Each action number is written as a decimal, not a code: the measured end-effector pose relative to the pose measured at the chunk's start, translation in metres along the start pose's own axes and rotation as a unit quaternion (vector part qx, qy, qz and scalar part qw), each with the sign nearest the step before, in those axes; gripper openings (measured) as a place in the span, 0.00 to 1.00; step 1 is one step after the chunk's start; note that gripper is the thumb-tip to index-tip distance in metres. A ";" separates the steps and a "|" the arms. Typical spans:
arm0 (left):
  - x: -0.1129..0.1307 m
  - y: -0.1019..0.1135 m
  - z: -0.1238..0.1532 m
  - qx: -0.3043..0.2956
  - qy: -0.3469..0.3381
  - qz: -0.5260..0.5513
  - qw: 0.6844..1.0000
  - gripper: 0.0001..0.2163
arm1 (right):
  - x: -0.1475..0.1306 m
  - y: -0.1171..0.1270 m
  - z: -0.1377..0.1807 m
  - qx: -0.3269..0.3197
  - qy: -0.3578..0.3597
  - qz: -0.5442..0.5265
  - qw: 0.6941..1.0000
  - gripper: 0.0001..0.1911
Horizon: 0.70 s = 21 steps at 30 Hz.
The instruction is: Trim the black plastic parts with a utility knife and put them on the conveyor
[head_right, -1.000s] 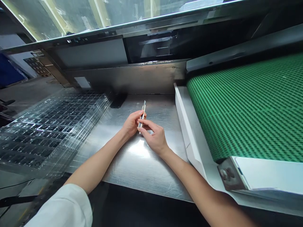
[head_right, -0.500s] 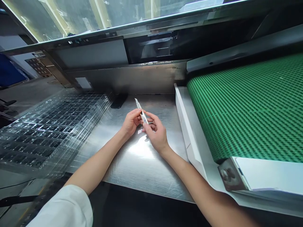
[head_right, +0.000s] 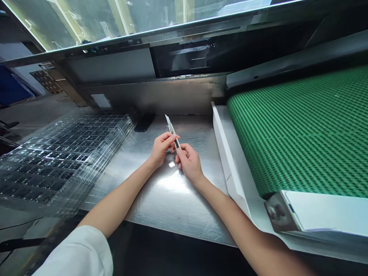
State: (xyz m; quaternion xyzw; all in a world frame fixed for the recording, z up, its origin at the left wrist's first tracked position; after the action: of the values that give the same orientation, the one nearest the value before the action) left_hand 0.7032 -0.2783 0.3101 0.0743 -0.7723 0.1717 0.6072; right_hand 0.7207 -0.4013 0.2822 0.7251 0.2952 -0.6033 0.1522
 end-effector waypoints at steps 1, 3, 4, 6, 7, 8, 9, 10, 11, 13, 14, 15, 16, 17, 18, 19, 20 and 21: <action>-0.003 -0.002 0.000 -0.005 0.009 -0.005 1.000 0.22 | 0.000 0.000 0.000 0.001 0.000 0.009 1.000 0.17; -0.009 -0.006 0.000 -0.019 0.030 -0.017 0.999 0.25 | -0.001 0.001 0.001 0.006 -0.003 0.030 1.000 0.14; -0.011 -0.008 0.001 -0.026 0.036 -0.022 0.999 0.25 | -0.001 0.001 0.001 0.008 -0.004 0.038 0.999 0.12; -0.013 -0.010 0.001 -0.034 0.037 -0.028 0.998 0.26 | -0.002 0.002 0.001 0.009 -0.004 0.047 0.999 0.10; -0.012 -0.011 0.002 -0.033 0.033 -0.030 0.998 0.25 | -0.003 0.002 0.001 0.008 -0.003 0.049 0.999 0.10; -0.011 -0.011 0.002 -0.031 0.029 -0.033 0.999 0.25 | -0.003 0.002 0.001 0.006 -0.001 0.050 0.999 0.10; -0.010 -0.011 0.003 -0.028 0.029 -0.035 0.999 0.24 | -0.004 0.001 0.001 0.005 0.002 0.051 0.999 0.10; -0.010 -0.011 0.003 -0.026 0.031 -0.037 0.999 0.24 | -0.004 0.001 0.001 0.005 0.004 0.052 0.999 0.11; -0.009 -0.011 0.004 -0.026 0.034 -0.036 0.998 0.24 | -0.004 0.001 0.001 0.007 0.004 0.053 0.999 0.11; -0.007 -0.012 0.004 -0.033 0.038 -0.032 0.998 0.23 | -0.001 0.002 0.001 0.012 0.005 0.053 0.999 0.12; -0.007 -0.012 0.003 -0.037 0.038 -0.030 0.998 0.23 | 0.000 0.003 0.000 0.013 0.005 0.053 0.998 0.12; -0.007 -0.012 0.002 -0.039 0.039 -0.028 0.998 0.22 | 0.002 0.003 -0.001 0.013 0.004 0.053 0.998 0.12; -0.008 -0.012 0.002 -0.037 0.040 -0.027 0.998 0.22 | 0.004 0.003 -0.002 0.010 0.003 0.053 0.999 0.12; -0.009 -0.012 0.001 -0.029 0.044 -0.029 0.998 0.21 | 0.005 0.003 -0.002 0.006 0.003 0.052 0.999 0.12; -0.011 -0.011 0.001 -0.018 0.052 -0.032 0.998 0.21 | 0.006 0.003 -0.002 0.003 0.003 0.052 0.999 0.13; -0.014 -0.010 0.002 -0.005 0.063 -0.035 0.997 0.20 | 0.006 0.003 -0.002 0.001 0.002 0.053 0.999 0.13; -0.016 -0.010 0.003 0.004 0.077 -0.038 0.996 0.20 | 0.005 0.003 -0.001 0.002 -0.001 0.053 0.999 0.14; -0.019 -0.010 0.005 0.011 0.090 -0.039 0.995 0.19 | 0.005 0.003 0.000 0.007 -0.006 0.054 0.999 0.15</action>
State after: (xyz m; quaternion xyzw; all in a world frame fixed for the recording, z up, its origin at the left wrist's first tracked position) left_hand 0.7068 -0.2906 0.2927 0.0951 -0.7087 0.1629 0.6798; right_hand 0.7232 -0.4028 0.2770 0.7373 0.2511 -0.6004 0.1812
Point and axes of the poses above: each hand's wrist, its own z-axis away from the middle knuckle, its own y-axis out of the back of the hand, x = y × z, the point moved 7 cm from there along -z, towards the middle knuckle
